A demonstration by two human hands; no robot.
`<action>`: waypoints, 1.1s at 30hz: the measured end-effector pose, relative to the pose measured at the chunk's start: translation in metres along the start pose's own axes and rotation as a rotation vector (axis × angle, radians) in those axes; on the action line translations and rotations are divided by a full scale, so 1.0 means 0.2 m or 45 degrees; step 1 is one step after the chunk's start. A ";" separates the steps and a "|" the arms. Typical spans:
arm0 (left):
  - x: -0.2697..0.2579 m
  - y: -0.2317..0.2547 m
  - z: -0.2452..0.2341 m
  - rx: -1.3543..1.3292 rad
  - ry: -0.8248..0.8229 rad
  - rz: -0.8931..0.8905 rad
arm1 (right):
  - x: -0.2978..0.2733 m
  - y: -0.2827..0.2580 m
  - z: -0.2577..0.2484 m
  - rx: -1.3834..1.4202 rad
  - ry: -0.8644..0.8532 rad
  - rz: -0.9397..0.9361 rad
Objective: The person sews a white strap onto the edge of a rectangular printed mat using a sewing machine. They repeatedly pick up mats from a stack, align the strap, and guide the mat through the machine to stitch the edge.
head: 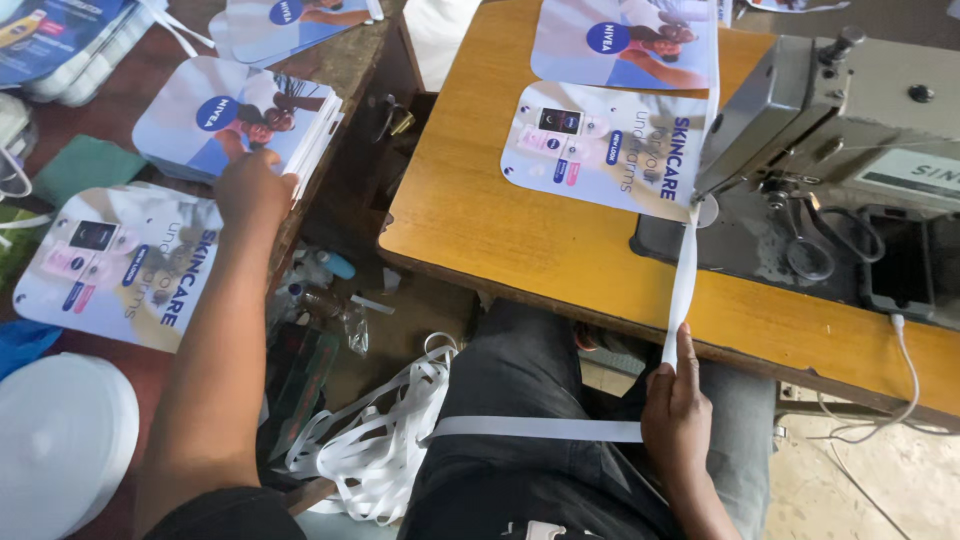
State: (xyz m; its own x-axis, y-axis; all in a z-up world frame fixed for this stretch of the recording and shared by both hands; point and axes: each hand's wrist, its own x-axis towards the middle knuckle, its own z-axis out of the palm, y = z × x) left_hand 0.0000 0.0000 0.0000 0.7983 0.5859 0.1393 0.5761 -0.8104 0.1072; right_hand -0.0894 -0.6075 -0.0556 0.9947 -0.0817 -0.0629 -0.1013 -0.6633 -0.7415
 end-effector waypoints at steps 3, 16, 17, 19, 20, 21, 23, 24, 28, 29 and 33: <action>0.07 -0.17 0.18 -0.016 0.292 0.140 | 0.00 0.01 0.00 -0.008 -0.006 0.046; -0.07 0.08 -0.21 0.048 1.019 0.340 | 0.01 0.00 -0.01 0.026 -0.012 0.038; -0.11 0.18 -0.29 0.015 1.104 0.440 | 0.01 -0.01 -0.02 0.012 -0.033 0.072; -0.24 0.40 -0.39 -0.023 1.183 0.546 | 0.01 -0.01 -0.02 -0.004 -0.053 0.114; -0.32 0.53 -0.42 -0.050 1.127 0.612 | 0.01 0.00 -0.01 0.012 -0.039 0.093; -0.40 0.67 -0.44 -0.084 1.066 0.685 | 0.00 0.01 -0.01 0.025 -0.020 0.082; -0.62 0.95 -0.43 -0.191 0.966 0.818 | 0.00 -0.02 -0.02 0.077 0.028 0.052; -0.74 1.09 -0.42 -0.288 0.873 0.935 | -0.02 -0.02 -0.03 0.131 0.070 0.004; -1.21 1.50 -0.15 -0.492 0.569 1.193 | 0.00 0.07 0.03 0.230 0.123 -0.024; -1.31 1.57 -0.08 -0.571 0.451 1.260 | 0.02 0.09 0.05 0.387 0.144 -0.056; -1.59 1.75 0.01 -0.663 0.236 1.363 | 0.04 0.11 0.07 0.839 0.108 -0.095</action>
State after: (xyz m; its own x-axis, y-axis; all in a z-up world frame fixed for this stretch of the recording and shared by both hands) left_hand -0.0515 -0.4704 -0.0085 0.7664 -0.3554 0.5351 -0.5367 -0.8120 0.2294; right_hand -0.0843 -0.6112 -0.0816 0.9909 -0.1291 0.0373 0.0273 -0.0787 -0.9965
